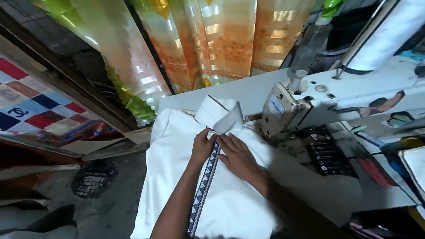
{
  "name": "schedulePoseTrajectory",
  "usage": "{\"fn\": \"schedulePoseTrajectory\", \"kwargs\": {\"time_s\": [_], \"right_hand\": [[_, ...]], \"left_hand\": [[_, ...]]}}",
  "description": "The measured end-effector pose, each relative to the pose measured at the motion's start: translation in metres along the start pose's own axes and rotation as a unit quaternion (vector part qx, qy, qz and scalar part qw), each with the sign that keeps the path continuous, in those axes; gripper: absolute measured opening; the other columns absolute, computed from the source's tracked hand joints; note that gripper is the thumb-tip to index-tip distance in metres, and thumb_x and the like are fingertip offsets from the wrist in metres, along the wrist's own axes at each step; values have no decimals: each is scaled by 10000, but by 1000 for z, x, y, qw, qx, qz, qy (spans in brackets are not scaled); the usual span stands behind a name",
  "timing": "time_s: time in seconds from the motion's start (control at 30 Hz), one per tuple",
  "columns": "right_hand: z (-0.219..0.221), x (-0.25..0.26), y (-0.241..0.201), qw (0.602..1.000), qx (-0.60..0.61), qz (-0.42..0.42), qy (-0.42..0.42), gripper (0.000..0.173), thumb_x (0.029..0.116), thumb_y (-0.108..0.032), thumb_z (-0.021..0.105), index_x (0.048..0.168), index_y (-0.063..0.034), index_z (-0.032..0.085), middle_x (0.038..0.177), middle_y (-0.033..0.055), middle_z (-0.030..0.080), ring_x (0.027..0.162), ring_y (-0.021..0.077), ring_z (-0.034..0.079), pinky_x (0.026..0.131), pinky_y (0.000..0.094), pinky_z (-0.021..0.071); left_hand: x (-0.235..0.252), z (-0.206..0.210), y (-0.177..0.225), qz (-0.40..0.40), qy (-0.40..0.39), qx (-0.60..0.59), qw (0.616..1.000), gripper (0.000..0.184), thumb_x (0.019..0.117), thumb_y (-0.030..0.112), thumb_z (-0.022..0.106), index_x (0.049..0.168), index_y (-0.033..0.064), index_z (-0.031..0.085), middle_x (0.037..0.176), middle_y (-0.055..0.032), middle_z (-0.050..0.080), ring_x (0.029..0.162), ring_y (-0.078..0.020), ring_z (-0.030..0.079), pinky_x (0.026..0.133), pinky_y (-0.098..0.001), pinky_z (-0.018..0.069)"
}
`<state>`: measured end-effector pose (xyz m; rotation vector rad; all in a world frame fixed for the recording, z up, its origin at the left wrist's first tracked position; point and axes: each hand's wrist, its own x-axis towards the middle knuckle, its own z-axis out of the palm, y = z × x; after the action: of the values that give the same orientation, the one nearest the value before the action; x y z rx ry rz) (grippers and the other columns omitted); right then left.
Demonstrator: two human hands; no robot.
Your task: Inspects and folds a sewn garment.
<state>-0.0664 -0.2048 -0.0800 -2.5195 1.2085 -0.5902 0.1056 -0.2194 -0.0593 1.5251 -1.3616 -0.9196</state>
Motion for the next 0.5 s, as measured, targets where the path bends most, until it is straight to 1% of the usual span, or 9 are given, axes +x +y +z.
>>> {"fn": "schedulePoseTrajectory", "kwargs": {"time_s": [0.1, 0.17, 0.2, 0.23, 0.27, 0.33, 0.4, 0.47, 0.5], "right_hand": [[0, 3, -1, 999, -13, -3, -31, 568, 1092, -440, 380, 1554, -116, 454, 1629, 98, 394, 1523, 348, 315, 1219, 564, 259], [-5, 7, -3, 998, 0, -9, -67, 580, 1091, -440, 386, 1575, -123, 418, 1645, 90, 366, 1540, 339, 278, 1236, 557, 221], [-7, 10, -4, 996, 3, -21, -87, 591, 1091, -443, 381, 1590, -126, 389, 1657, 88, 343, 1548, 336, 258, 1242, 554, 204], [-7, 13, -5, 994, 4, -37, -104, 599, 1093, -451, 370, 1600, -131, 368, 1665, 84, 326, 1555, 327, 243, 1248, 546, 194], [-6, 16, -6, 992, 5, -56, -114, 602, 1094, -456, 362, 1601, -131, 365, 1666, 83, 324, 1557, 318, 239, 1250, 539, 192], [-1, 23, -9, 990, 6, -76, -120, 597, 1095, -461, 360, 1594, -133, 380, 1665, 79, 328, 1559, 309, 234, 1252, 534, 189], [6, 27, -17, 994, -1, -69, -80, 583, 1085, -459, 400, 1572, -139, 425, 1654, 100, 345, 1549, 326, 258, 1240, 562, 205], [13, 26, -22, 998, -19, -52, 9, 597, 1052, -464, 481, 1540, -121, 475, 1638, 160, 356, 1526, 377, 297, 1208, 640, 227], [13, 26, -21, 999, -31, -32, 25, 628, 1043, -492, 484, 1544, -114, 469, 1641, 173, 343, 1528, 391, 287, 1202, 669, 208]], "left_hand": [[-1, -3, 0, 5, 18, 21, 1000, 138, 1005, 165, 664, 1050, 39, 700, 794, -73, 674, 652, -119, 606, 651, -327, 528], [-2, -9, 6, -10, 16, 15, 1000, 178, 974, 190, 715, 1050, 29, 707, 838, -83, 700, 717, -126, 648, 712, -349, 556], [-3, -14, 9, -21, 20, 13, 999, 194, 975, 212, 716, 1030, 27, 711, 830, -78, 698, 718, -121, 645, 718, -348, 552], [-5, -18, 10, -38, 31, 13, 999, 229, 994, 251, 691, 997, 24, 719, 799, -72, 687, 696, -121, 628, 702, -345, 540], [-7, -22, 10, -58, 48, 18, 997, 312, 1027, 299, 636, 940, 8, 705, 745, -75, 641, 654, -137, 585, 667, -351, 510], [-4, -30, -2, -91, 91, 47, 991, 493, 1062, 416, 539, 811, 5, 644, 662, -86, 564, 596, -178, 536, 612, -380, 483], [-2, -36, -10, -98, 125, 64, 985, 522, 1062, 419, 538, 749, 5, 589, 641, -91, 528, 588, -192, 513, 600, -388, 464], [-1, -38, -10, -94, 133, 71, 984, 489, 1049, 390, 581, 759, -3, 583, 647, -93, 532, 592, -193, 516, 603, -389, 469], [-2, -37, -6, -91, 128, 68, 985, 464, 1043, 373, 598, 774, -6, 584, 650, -87, 533, 592, -185, 516, 603, -379, 471]]}}
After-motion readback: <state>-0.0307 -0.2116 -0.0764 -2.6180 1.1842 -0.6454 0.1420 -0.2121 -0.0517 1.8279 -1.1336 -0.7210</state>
